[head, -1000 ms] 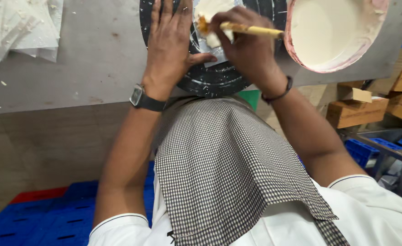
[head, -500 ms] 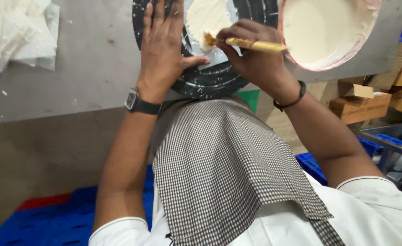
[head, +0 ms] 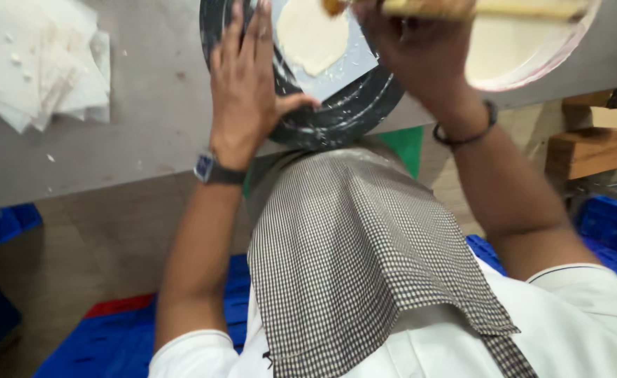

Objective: The person repeatedly applies a white paste onto small square paper sheets using a brush, then places each coated sheet onto a vertical rack. The process is repeated for multiple sheets throughout the clip.

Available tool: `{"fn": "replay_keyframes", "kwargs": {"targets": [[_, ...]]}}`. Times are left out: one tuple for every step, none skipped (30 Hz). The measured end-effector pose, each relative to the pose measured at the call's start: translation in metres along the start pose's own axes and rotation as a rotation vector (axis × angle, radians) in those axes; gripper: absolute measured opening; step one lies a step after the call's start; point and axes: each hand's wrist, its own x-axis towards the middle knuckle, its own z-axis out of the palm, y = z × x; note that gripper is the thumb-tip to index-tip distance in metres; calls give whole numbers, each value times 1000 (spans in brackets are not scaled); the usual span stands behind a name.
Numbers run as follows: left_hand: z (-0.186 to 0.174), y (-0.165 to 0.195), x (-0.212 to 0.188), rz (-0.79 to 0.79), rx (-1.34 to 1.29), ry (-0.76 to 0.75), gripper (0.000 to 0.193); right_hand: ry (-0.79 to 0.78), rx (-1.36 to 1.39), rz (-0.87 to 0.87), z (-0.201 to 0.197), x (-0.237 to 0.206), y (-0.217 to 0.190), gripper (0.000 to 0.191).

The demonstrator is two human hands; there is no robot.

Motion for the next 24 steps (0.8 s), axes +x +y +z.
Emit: {"fn": "replay_keyframes", "kwargs": {"targets": [[-5, 6, -3, -59, 0, -69, 139, -21, 41, -64, -1, -3, -4, 8], [-11, 13, -8, -129, -3, -139, 139, 2, 80, 8, -3, -6, -6, 8], [-15, 18, -12, -207, -6, -209, 138, 16, 126, 79, -2, -9, -9, 10], [-18, 21, -14, -228, -15, -199, 137, 27, 175, 150, -2, -12, -12, 12], [-19, 22, -16, -250, -22, -190, 135, 29, 243, 242, -2, -15, -14, 13], [-20, 21, -17, -270, -30, -180, 134, 29, 309, 334, -1, -18, -15, 13], [-19, 16, -14, -167, -33, -112, 131, 29, 372, 429, 1, -20, -15, 14], [-15, 7, -4, -59, -37, -44, 128, 19, 402, 413, 2, -21, -16, 15], [-10, -2, 4, 52, -42, 23, 125, 11, 430, 396, 4, -22, -15, 16], [-6, -11, 11, 91, -60, 12, 126, 6, 456, 380, 6, -22, -16, 17], [-2, -20, 17, 129, -80, -1, 126, -10, 381, 332, 8, -22, -16, 16], [2, -25, 19, 167, -99, -15, 127, -27, 308, 287, 11, -21, -17, 15], [5, -28, 19, 160, -113, -35, 129, -43, 237, 242, 15, -20, -19, 13], [6, -31, 18, 153, -126, -56, 131, -56, 168, 217, 19, -19, -21, 14], [7, -32, 16, 147, -140, -78, 133, -69, 97, 192, 23, -17, -25, 15], [8, -31, 13, 122, -125, -79, 135, -82, 27, 167, 28, -15, -28, 16], [9, -28, 8, 96, -111, -80, 137, -99, 32, 165, 35, -14, -32, 16], [11, -24, 4, 69, -97, -80, 139, -116, 37, 162, 41, -11, -36, 16], [12, -20, 1, 45, -101, -71, 139, -134, 44, 158, 46, -9, -40, 16], [14, -17, -2, 21, -106, -62, 140, -149, 57, 146, 50, -5, -42, 15], [16, -14, -4, -5, -111, -53, 140, -165, 71, 134, 52, -1, -42, 14], [18, -13, -4, -8, -115, -48, 141, -180, 84, 118, 52, 3, -43, 13], [19, -13, -4, -11, -118, -42, 142, -132, -44, 22, 49, 9, -41, 12], [19, -13, -5, -13, -122, -39, 143, -83, -171, -74, 46, 13, -40, 11]]}}
